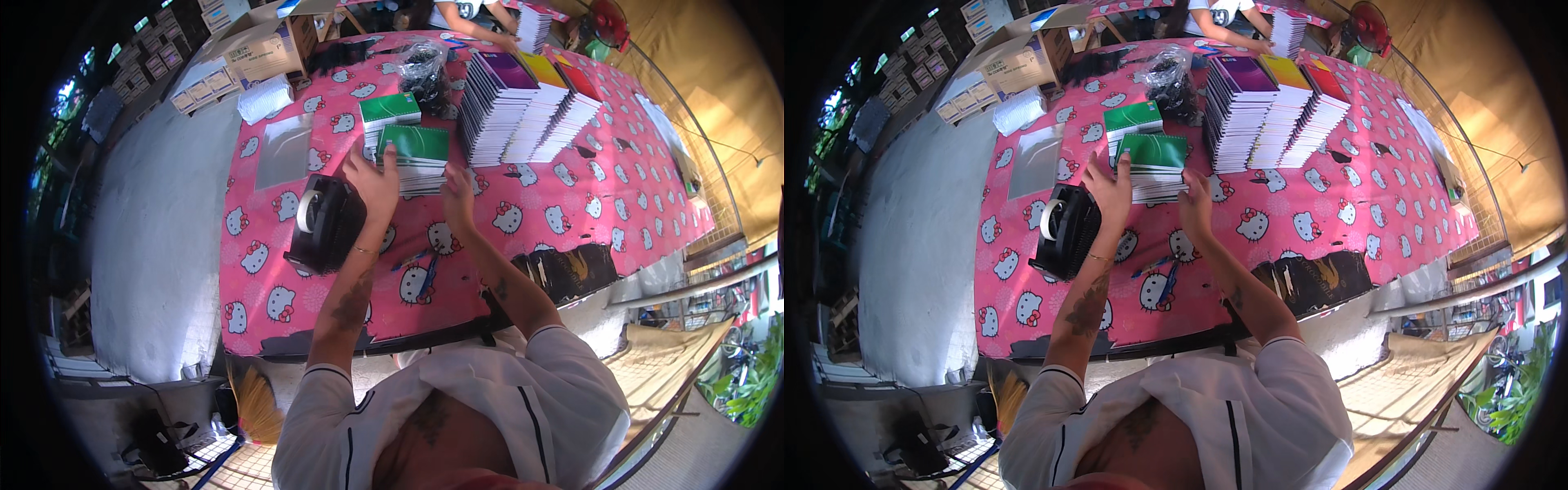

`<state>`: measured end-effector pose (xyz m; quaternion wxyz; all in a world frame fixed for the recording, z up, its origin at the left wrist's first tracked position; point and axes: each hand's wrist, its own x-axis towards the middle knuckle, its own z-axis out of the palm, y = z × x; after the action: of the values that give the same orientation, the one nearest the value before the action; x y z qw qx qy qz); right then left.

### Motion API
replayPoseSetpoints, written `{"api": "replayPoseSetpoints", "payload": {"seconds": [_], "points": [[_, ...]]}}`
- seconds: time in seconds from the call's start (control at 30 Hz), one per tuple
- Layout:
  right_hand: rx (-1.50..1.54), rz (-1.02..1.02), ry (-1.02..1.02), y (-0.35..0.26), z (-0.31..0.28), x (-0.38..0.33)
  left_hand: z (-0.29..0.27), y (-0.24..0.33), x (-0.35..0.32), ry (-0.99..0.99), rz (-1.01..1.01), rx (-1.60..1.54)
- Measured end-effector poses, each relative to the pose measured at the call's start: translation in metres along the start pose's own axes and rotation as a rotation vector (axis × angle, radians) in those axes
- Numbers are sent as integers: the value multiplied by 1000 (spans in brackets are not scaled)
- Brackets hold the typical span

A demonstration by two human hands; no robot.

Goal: The person trims the edges of a stack of small notebooks using a pair of scissors, places the trimmed books onto a stack, and then applies small adhesive labels or pieces of tape to the covers of several green notebooks by hand.

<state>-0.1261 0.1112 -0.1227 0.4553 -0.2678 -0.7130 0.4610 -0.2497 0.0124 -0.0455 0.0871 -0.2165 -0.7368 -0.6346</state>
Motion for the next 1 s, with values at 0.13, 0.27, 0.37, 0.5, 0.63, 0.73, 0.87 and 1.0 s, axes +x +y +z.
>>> {"api": "replayPoseSetpoints", "payload": {"seconds": [0.13,0.27,0.37,0.5,0.63,0.73,0.87,1.0], "points": [[9,-86,-145,-18,-13,-1,13,-37,0,-57,-120,-87],[114,-84,-166,8,-20,30,22,-48,6,49,-298,-163],[118,-60,-178,16,-19,48,22,-29,-6,143,-383,-46],[150,-9,-250,15,-12,59,24,-32,-2,123,-402,-40],[597,442,-362,0,-11,61,15,-42,3,174,-506,-257],[692,520,-341,4,-16,64,19,-33,-3,76,-537,-400],[854,658,-330,3,-19,59,19,-27,-6,68,-596,-370],[910,621,-270,6,-14,54,15,-28,-5,49,-581,-448]]}}
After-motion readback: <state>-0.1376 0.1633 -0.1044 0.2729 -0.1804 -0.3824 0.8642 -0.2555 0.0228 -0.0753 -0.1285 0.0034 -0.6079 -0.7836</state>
